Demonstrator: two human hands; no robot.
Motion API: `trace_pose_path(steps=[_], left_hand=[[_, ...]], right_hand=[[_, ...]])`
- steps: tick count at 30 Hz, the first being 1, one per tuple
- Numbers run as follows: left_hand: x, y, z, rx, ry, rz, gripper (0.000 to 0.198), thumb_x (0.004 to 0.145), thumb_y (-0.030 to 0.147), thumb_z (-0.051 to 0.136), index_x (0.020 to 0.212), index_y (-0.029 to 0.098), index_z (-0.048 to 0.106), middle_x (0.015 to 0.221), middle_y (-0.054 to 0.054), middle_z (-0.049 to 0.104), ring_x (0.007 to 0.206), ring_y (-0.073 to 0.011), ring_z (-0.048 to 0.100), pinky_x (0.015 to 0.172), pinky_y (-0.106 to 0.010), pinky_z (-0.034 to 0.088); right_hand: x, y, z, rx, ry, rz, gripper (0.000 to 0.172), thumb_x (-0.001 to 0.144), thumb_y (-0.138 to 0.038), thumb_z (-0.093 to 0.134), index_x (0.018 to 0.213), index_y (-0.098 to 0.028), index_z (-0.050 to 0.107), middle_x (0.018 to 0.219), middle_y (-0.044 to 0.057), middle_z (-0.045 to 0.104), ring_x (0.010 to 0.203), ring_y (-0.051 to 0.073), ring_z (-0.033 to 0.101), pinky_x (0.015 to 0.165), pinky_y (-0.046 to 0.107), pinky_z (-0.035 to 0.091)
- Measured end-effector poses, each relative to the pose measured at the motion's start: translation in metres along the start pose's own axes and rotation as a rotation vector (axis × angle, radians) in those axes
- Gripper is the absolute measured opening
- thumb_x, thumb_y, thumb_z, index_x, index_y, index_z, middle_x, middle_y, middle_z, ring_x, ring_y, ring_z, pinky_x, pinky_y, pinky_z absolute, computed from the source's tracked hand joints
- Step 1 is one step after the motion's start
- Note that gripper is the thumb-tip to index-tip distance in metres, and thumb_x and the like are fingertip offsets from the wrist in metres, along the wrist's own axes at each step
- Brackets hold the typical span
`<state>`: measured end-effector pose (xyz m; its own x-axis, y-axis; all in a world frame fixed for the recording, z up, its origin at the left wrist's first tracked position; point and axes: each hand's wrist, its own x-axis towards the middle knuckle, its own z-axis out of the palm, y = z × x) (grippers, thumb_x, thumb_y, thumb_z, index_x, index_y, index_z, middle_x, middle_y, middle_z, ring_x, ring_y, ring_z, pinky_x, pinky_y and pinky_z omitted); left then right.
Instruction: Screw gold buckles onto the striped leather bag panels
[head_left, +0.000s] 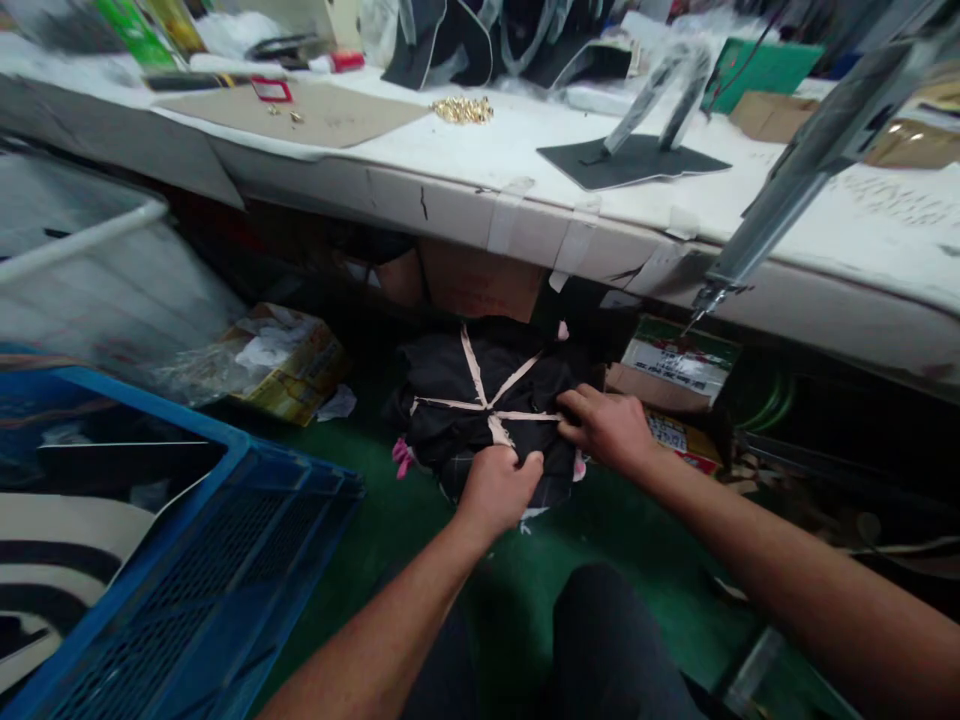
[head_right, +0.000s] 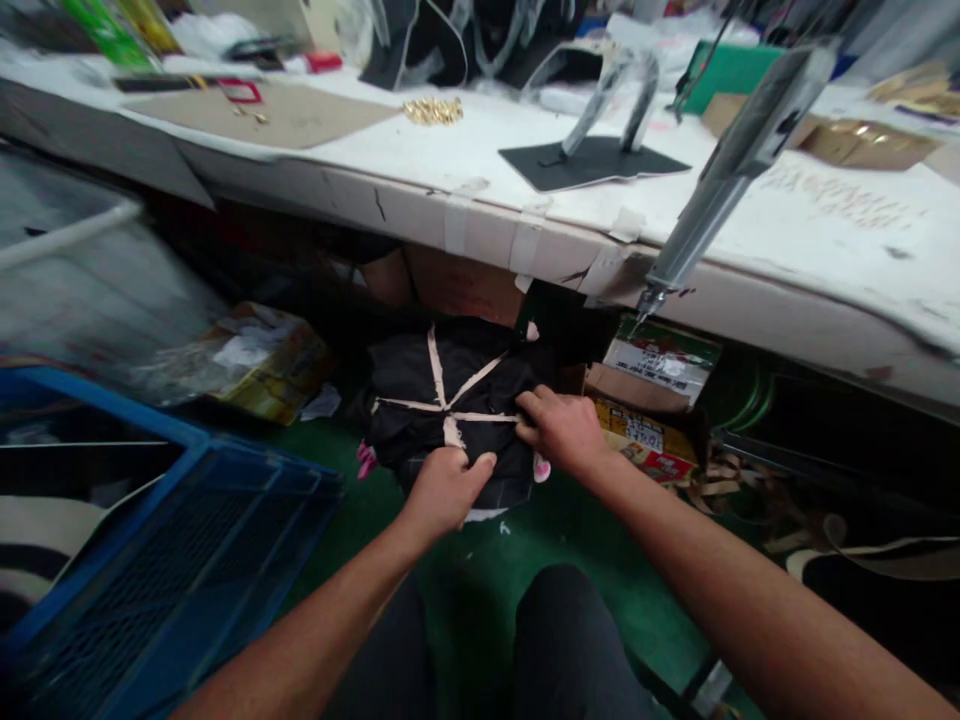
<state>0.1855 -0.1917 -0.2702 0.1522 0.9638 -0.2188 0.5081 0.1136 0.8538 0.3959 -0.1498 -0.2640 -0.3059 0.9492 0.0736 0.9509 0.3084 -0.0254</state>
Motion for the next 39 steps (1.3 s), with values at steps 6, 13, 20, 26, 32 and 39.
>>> trace_pose_path(steps=[6,13,20,26,32,39], left_hand=[[-0.037,-0.029,0.004,0.007,0.113,0.377,0.044,0.097,0.034,0.057,0.056,0.019,0.051,0.053,0.004,0.049,0.052,-0.0106,0.046,0.055,-0.026,0.031],[-0.051,-0.090,-0.038,0.099,0.692,0.389,0.028,0.084,0.034,0.076,0.106,0.022,0.066,0.109,-0.008,0.068,0.105,-0.0276,0.065,0.092,-0.045,0.055],[-0.025,-0.118,-0.008,0.038,0.825,0.147,0.089,0.077,0.048,0.083,0.150,0.016,0.043,0.150,-0.024,0.050,0.146,-0.0426,0.043,0.119,-0.063,0.038],[-0.009,-0.104,0.015,0.171,0.911,0.139,0.089,0.080,0.043,0.079,0.153,0.013,0.039,0.157,-0.029,0.041,0.151,-0.0470,0.035,0.118,-0.067,0.037],[0.005,-0.102,0.021,0.203,0.987,0.142,0.089,0.080,0.039,0.078,0.154,0.011,0.037,0.152,-0.029,0.044,0.147,-0.0473,0.038,0.119,-0.066,0.036],[0.010,-0.101,0.003,0.225,1.025,0.127,0.094,0.073,0.032,0.083,0.152,0.012,0.037,0.145,-0.025,0.049,0.141,-0.0440,0.045,0.117,-0.064,0.039]], right_hand=[[-0.058,-0.047,0.014,0.258,0.415,-0.131,0.043,0.099,-0.045,0.068,0.135,-0.022,0.063,0.129,0.011,0.067,0.118,0.031,0.060,0.097,0.043,0.046],[-0.045,-0.087,0.024,0.111,0.314,-0.202,0.038,0.101,-0.019,0.061,0.138,-0.013,0.061,0.125,0.013,0.067,0.108,0.030,0.060,0.091,0.042,0.048],[-0.015,-0.106,0.031,0.070,0.394,-0.053,0.016,0.095,-0.009,0.057,0.100,-0.018,0.070,0.095,0.009,0.069,0.092,0.026,0.061,0.082,0.035,0.041],[0.001,-0.117,0.027,0.175,0.445,-0.117,0.031,0.104,-0.035,0.058,0.077,-0.021,0.061,0.073,0.002,0.066,0.069,0.017,0.060,0.069,0.031,0.033],[-0.004,-0.095,0.037,0.343,0.430,-0.226,0.051,0.110,-0.047,0.047,0.067,-0.020,0.057,0.062,-0.001,0.061,0.058,0.011,0.058,0.062,0.028,0.030],[-0.010,-0.089,0.047,0.344,0.519,-0.254,0.043,0.107,-0.043,0.054,0.069,-0.021,0.058,0.063,0.000,0.058,0.061,0.015,0.054,0.065,0.032,0.028]])
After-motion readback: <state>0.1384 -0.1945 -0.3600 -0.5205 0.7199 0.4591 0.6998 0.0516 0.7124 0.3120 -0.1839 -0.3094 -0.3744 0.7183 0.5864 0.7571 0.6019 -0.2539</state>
